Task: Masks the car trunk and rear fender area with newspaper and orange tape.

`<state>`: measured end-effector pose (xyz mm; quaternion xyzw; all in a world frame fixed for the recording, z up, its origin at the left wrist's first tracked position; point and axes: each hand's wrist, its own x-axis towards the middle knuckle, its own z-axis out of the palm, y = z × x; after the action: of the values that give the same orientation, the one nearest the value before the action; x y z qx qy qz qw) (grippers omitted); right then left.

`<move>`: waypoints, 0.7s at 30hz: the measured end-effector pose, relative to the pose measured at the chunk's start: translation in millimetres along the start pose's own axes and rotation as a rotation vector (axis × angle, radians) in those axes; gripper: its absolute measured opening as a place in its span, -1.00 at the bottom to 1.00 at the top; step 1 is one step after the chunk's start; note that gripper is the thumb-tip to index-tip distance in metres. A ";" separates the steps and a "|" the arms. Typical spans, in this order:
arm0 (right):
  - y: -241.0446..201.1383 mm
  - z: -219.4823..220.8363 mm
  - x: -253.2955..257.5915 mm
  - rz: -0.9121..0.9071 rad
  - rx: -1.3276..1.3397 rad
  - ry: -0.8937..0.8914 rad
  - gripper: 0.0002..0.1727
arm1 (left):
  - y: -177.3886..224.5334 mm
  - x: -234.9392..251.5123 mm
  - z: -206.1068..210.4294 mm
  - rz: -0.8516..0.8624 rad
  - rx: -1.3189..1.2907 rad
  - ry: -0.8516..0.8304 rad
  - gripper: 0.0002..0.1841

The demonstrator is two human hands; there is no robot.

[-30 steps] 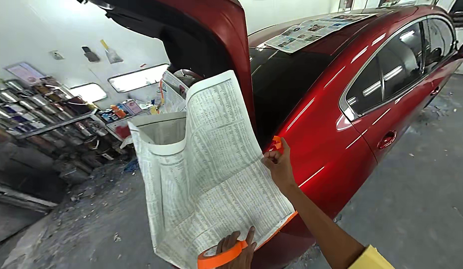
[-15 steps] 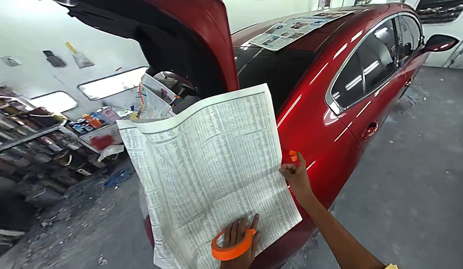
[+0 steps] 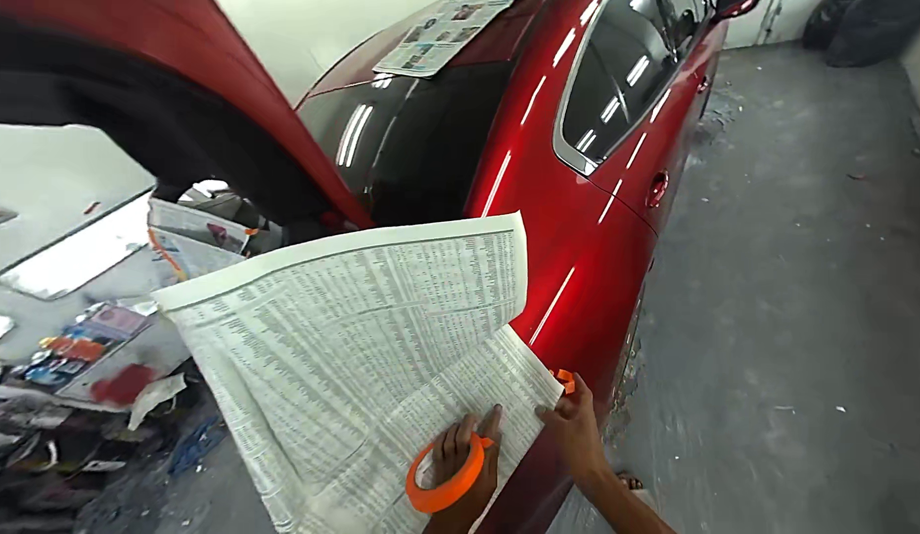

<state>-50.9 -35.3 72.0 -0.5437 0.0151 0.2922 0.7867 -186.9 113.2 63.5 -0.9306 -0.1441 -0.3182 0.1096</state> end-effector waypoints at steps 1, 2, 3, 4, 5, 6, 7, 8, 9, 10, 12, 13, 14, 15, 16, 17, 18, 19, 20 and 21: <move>3.3 -2.8 7.1 -0.010 0.044 -0.002 0.19 | 0.5 4.2 -2.5 0.003 -0.023 -0.012 -0.53; 7.1 -6.1 14.3 -0.031 0.080 -0.010 0.18 | 1.6 7.0 -5.0 0.017 -0.038 -0.020 -0.50; 12.0 -9.2 19.9 -0.053 0.107 -0.022 0.18 | 3.8 6.0 -8.7 0.039 -0.048 -0.027 -0.50; 17.0 -11.1 24.4 -0.078 0.121 -0.033 0.18 | 6.2 1.7 -13.3 0.068 -0.055 -0.031 -0.51; 21.0 -11.5 29.2 -0.109 0.123 -0.041 0.18 | 8.0 -4.7 -16.3 0.106 -0.037 -0.033 -0.55; 23.9 -10.5 33.6 -0.140 0.120 -0.041 0.17 | 8.5 -12.8 -17.4 0.150 -0.019 -0.042 -0.58; 27.1 -8.4 37.7 -0.169 0.112 -0.031 0.15 | 7.0 -20.7 -17.1 0.198 0.005 -0.053 -0.61; 30.0 -6.0 42.0 -0.192 0.101 -0.011 0.11 | 4.0 -26.4 -14.9 0.247 0.043 -0.052 -0.62; 33.2 -4.3 46.7 -0.212 0.090 0.021 0.07 | 0.4 -30.2 -12.2 0.290 0.086 -0.062 -0.61; 36.1 -3.0 51.2 -0.229 0.074 0.057 0.04 | -2.9 -31.6 -10.0 0.328 0.141 -0.075 -0.60; 38.2 -0.2 58.9 -0.256 0.014 0.121 0.00 | -7.3 -25.5 -4.0 0.393 0.257 -0.054 -0.59; 38.0 0.3 62.3 -0.268 -0.020 0.144 -0.01 | -7.2 -20.5 0.0 0.423 0.306 -0.026 -0.59; 37.5 0.5 66.1 -0.284 -0.054 0.163 -0.03 | -6.1 -14.6 5.5 0.448 0.337 -0.003 -0.59; 36.2 0.5 69.6 -0.292 -0.091 0.183 -0.04 | -4.4 -7.7 12.2 0.460 0.346 0.016 -0.59; 34.4 -0.7 72.6 -0.288 -0.131 0.202 -0.03 | -2.2 0.2 19.1 0.464 0.339 0.029 -0.58; 33.5 -4.0 75.6 -0.277 -0.166 0.229 0.01 | 0.6 8.1 25.9 0.464 0.326 0.027 -0.56; 34.8 -9.9 78.8 -0.274 -0.182 0.265 0.05 | 4.3 16.0 32.2 0.463 0.313 0.022 -0.54; 38.8 -18.2 81.7 -0.288 -0.178 0.312 0.04 | 8.3 23.6 37.5 0.464 0.292 0.005 -0.52; 45.0 -27.4 82.5 -0.315 -0.150 0.360 -0.08 | 11.8 31.3 41.2 0.476 0.276 -0.009 -0.50; 50.6 -36.7 82.1 -0.351 -0.110 0.386 -0.30 | 14.8 39.5 46.0 0.481 0.268 -0.011 -0.47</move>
<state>3.8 -18.5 -13.8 -0.6257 0.0545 0.0425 0.7770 -126.2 120.8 50.9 -0.9169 0.0398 -0.2562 0.3035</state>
